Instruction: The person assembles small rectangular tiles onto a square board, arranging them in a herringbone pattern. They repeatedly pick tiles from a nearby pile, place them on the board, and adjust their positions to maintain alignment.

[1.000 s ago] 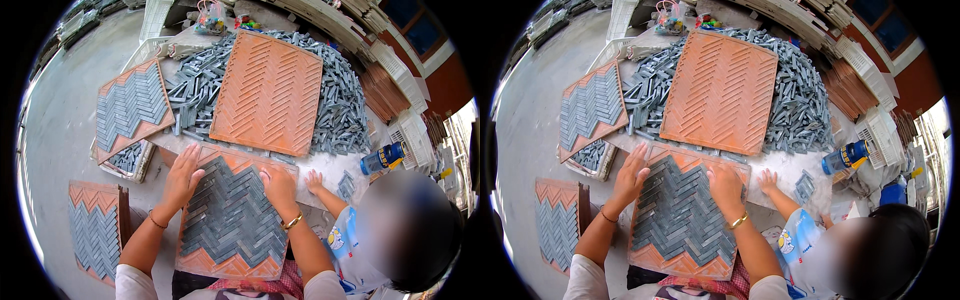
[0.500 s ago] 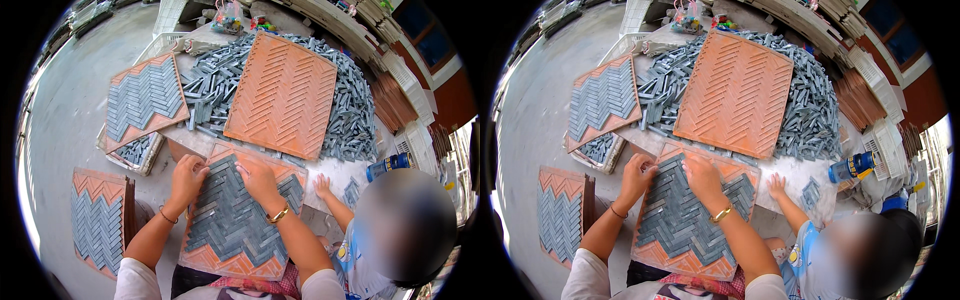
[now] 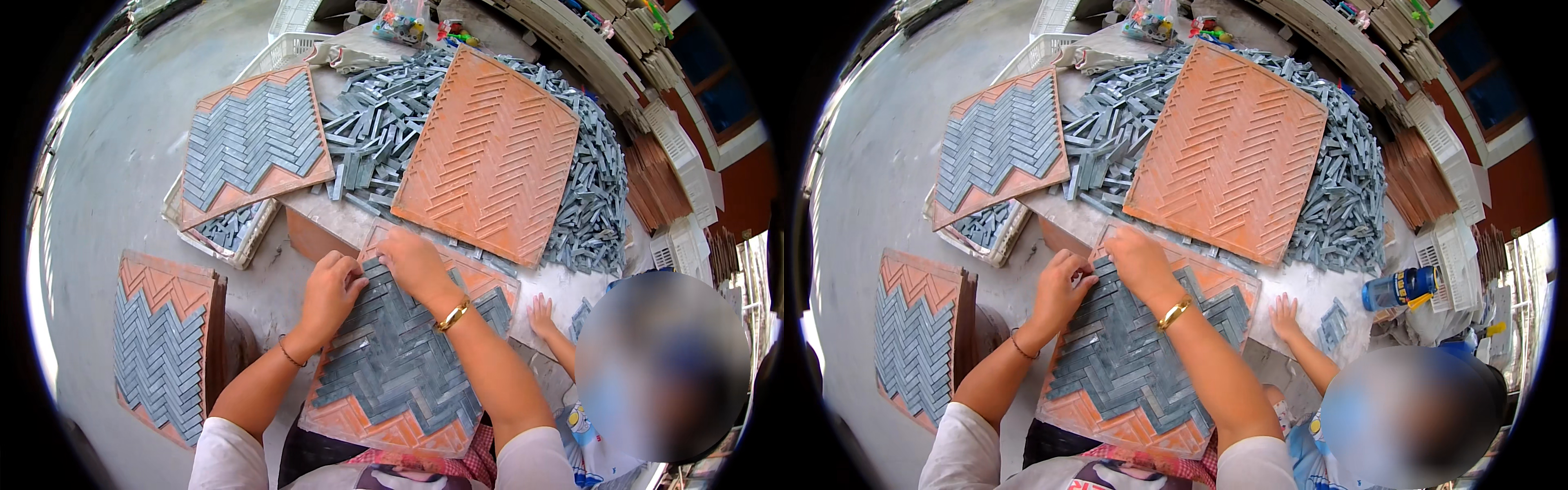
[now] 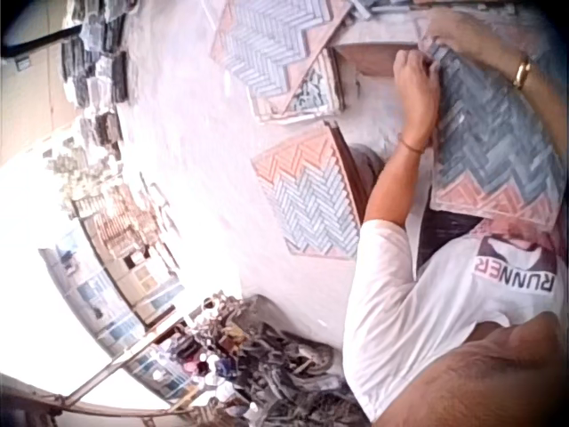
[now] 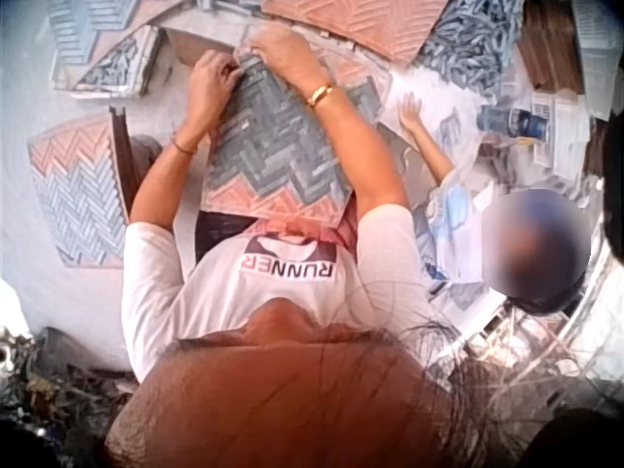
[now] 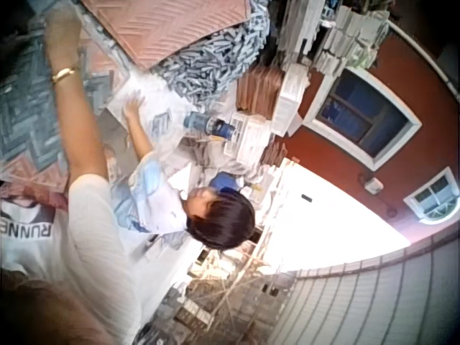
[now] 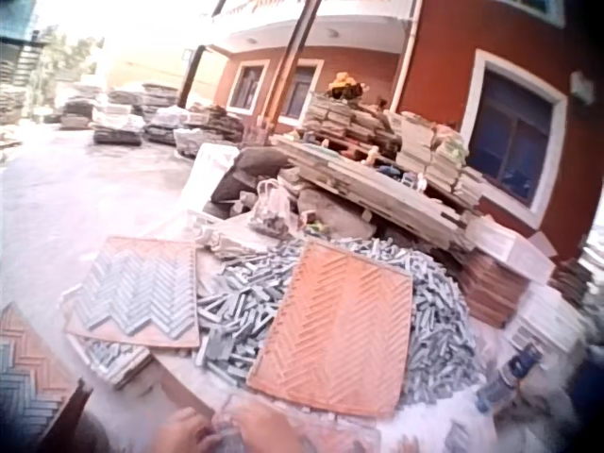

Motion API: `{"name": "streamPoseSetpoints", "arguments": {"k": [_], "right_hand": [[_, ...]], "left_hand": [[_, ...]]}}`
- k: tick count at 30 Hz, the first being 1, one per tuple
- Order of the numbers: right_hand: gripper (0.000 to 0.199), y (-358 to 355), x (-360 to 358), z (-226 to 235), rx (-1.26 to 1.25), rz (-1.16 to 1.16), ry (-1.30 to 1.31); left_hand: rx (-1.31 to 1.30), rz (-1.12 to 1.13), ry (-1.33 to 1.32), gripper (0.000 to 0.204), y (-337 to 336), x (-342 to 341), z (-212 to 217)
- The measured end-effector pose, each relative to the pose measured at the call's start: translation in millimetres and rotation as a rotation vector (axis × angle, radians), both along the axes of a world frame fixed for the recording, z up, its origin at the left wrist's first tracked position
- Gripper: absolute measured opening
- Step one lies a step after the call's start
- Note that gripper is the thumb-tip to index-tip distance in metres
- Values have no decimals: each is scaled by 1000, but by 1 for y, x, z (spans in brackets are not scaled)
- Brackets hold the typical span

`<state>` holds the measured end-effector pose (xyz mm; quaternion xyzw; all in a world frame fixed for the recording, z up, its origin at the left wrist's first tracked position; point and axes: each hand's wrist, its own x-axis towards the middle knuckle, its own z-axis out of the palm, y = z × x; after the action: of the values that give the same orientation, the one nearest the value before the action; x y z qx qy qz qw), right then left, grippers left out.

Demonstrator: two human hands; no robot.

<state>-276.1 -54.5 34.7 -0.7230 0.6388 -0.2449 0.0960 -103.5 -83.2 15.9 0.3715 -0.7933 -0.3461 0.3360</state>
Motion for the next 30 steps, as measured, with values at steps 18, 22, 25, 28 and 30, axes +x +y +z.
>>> {"name": "streamPoseSetpoints", "arguments": {"k": [18,22,25,28,30], "right_hand": [[15,12,-8,45,58,-194,-409],[13,50,-3,42,29,-282,-517],[12,72,12,42,101,-242,-489],[9,80,36,32,41,2,-287],[9,80,52,21,25,193,-165]], "left_hand": [[40,-141,-22,16,-17,11,5],[550,-154,275,19,-19,35,3],[1006,-135,636,18,-10,60,17],[1338,-47,747,16,8,86,24],[1372,-38,757,17,20,105,14]]}}
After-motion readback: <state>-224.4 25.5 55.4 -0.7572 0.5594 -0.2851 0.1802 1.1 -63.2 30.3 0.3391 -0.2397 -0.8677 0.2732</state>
